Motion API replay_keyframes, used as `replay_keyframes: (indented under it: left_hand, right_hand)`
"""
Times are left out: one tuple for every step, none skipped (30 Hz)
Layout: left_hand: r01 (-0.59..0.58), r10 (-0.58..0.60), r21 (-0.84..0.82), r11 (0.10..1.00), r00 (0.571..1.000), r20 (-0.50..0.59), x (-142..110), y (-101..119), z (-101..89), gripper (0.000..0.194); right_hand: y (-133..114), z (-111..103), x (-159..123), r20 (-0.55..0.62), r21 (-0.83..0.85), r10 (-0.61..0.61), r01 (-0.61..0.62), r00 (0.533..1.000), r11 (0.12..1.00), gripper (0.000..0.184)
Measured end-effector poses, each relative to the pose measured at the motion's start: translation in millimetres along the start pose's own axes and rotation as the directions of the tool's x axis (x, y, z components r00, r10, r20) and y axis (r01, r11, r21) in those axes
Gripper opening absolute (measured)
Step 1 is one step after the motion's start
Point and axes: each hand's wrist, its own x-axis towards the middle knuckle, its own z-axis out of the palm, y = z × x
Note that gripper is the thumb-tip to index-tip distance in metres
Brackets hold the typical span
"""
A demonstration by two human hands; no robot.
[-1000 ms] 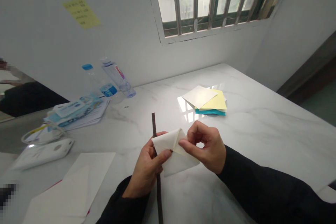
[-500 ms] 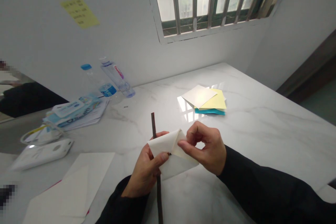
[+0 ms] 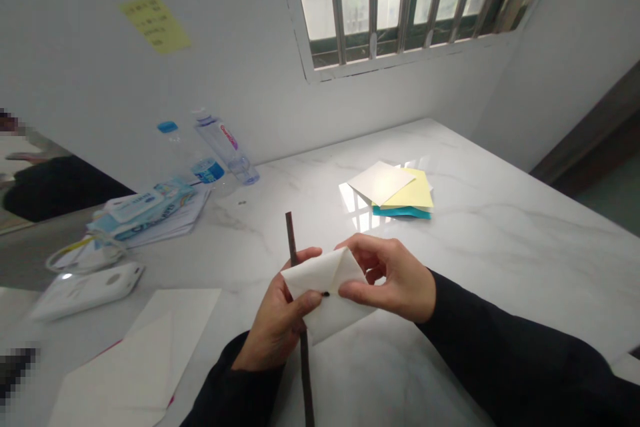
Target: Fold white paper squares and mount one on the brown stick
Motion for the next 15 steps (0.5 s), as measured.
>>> replay_keyframes:
  left_hand:
    - [0.000,0.000,-0.004,1.000,1.000,-0.004,-0.2,0.0,0.0,0.079]
    - [-0.002,0.002,-0.008,1.000,1.000,-0.010,-0.3,0.1,0.2,0.080]
    - [-0.008,0.008,-0.012,1.000,1.000,-0.018,-0.3,0.5,0.6,0.080]
    - [-0.016,0.016,-0.014,1.000,0.999,-0.032,-0.1,1.3,1.1,0.080]
    - [-0.024,0.023,-0.013,1.000,0.999,-0.049,0.4,2.6,1.5,0.080]
    - [-0.029,0.028,-0.011,1.000,0.997,-0.072,1.4,4.5,1.7,0.078]
    - [-0.028,0.027,-0.003,1.000,0.994,-0.102,2.9,7.0,1.2,0.074]
    - [-0.024,0.025,0.012,1.000,0.990,-0.136,5.0,9.8,-0.2,0.070]
    - [-0.015,0.022,0.044,0.999,0.985,-0.168,7.7,12.8,-2.8,0.064]
    - [-0.003,0.023,0.098,0.995,0.980,-0.197,11.1,15.4,-6.7,0.060]
    - [0.001,0.038,0.177,0.984,0.975,-0.217,15.0,17.5,-11.8,0.058]
    - [0.009,0.059,0.285,0.959,0.972,-0.229,19.2,18.6,-17.9,0.059]
    - [0.013,0.094,0.400,0.916,0.964,-0.247,23.7,18.6,-24.5,0.061]
    - [0.019,0.133,0.506,0.862,0.956,-0.263,27.9,17.8,-31.0,0.063]
    - [0.030,0.167,0.599,0.800,0.948,-0.271,31.6,16.3,-36.7,0.065]
  right_hand:
    - [-0.2,0.1,-0.1,-0.004,-0.010,0.005,-0.005,1.000,1.000,0.025]
    - [-0.4,0.6,-0.4,-0.023,-0.025,0.005,-0.006,1.000,1.000,0.019]
    - [-0.6,1.4,-0.9,-0.053,-0.041,0.001,-0.004,0.999,0.999,0.016]
    - [-0.6,2.2,-1.3,-0.087,-0.059,-0.003,-0.002,0.996,0.998,0.014]
    - [-0.2,2.6,-1.3,-0.121,-0.075,-0.007,-0.002,0.993,0.997,0.013]
    - [1.0,2.7,-0.9,-0.152,-0.086,-0.010,-0.003,0.988,0.996,0.012]
    - [3.1,2.1,0.2,-0.179,-0.093,-0.010,-0.007,0.984,0.996,0.011]
    - [6.5,1.0,1.9,-0.202,-0.099,-0.007,-0.013,0.979,0.995,0.011]
    - [10.9,-0.6,4.2,-0.221,-0.111,-0.001,-0.024,0.975,0.993,0.011]
    - [16.4,-2.5,6.9,-0.235,-0.130,0.009,-0.041,0.972,0.991,0.013]
    - [22.6,-4.3,9.7,-0.248,-0.157,0.024,-0.065,0.969,0.985,0.015]
    - [28.9,-5.9,12.4,-0.254,-0.198,0.039,-0.092,0.966,0.976,0.021]
    - [34.9,-6.9,14.7,-0.261,-0.236,0.055,-0.119,0.964,0.964,0.027]
    - [40.1,-7.4,16.4,-0.275,-0.269,0.057,-0.133,0.960,0.954,0.029]
    - [44.1,-7.3,17.5,-0.281,-0.298,0.056,-0.143,0.958,0.944,0.030]
